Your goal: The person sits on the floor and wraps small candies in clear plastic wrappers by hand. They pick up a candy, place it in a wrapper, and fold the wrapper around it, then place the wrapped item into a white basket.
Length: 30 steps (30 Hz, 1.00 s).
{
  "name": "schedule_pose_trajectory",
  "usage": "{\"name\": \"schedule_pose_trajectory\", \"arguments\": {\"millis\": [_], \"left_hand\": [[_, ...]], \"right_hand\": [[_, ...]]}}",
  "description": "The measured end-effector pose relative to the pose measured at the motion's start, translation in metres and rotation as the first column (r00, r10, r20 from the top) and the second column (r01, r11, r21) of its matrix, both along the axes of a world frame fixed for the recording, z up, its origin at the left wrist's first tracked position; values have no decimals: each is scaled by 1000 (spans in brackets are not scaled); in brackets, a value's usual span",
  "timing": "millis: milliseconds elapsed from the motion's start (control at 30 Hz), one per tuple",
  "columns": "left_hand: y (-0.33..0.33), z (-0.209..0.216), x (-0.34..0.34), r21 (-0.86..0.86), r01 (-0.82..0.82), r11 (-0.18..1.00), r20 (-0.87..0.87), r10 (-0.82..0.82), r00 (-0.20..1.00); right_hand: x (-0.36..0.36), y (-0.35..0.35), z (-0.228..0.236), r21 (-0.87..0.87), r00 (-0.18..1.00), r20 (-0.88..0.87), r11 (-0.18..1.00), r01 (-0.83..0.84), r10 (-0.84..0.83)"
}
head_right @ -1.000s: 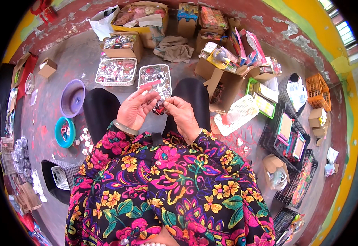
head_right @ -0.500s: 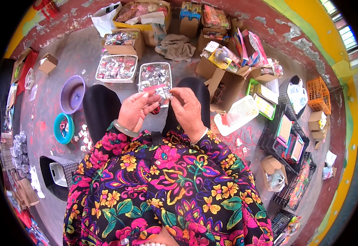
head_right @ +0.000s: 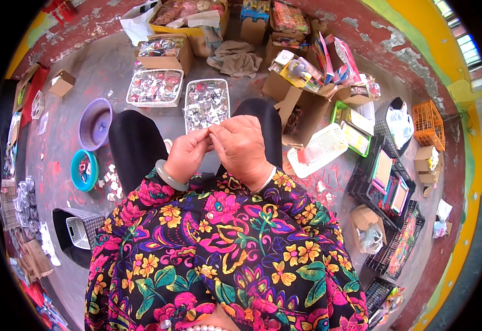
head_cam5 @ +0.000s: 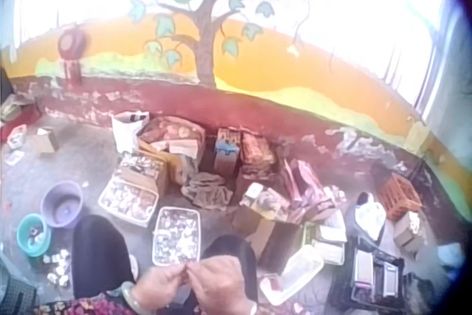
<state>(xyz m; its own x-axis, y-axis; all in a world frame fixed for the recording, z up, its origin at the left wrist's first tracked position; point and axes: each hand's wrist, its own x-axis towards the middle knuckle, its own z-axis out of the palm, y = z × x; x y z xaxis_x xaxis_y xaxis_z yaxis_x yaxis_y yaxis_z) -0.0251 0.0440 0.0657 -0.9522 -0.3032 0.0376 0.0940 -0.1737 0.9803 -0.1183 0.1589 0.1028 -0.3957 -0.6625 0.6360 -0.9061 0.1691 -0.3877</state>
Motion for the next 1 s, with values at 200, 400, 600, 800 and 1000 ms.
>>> {"name": "schedule_pose_trajectory", "arguments": {"millis": [200, 400, 600, 800, 1000], "left_hand": [[-3, -7, -1, -359, -21, 933, -24, 14, 1000], [-3, -8, 0, -414, -25, 910, -23, 17, 1000], [-3, 0, 2, -500, -41, 865, -23, 34, 999], [-2, 6, 3, -536, -18, 844, 12, 29, 1000], [-3, -3, 5, -545, 4, 838, 13, 3, 1000]], "right_hand": [[2, 2, -6, 35, 999, -50, 999, 9, -7], [1, 3, -8, 65, 1000, -24, 998, -1, 3], [1, 3, -7, 73, 1000, 16, 997, -22, 21], [2, 4, -7, 88, 999, 45, 996, -32, 28], [0, 6, -10, 112, 996, 71, 992, -55, 47]]}}
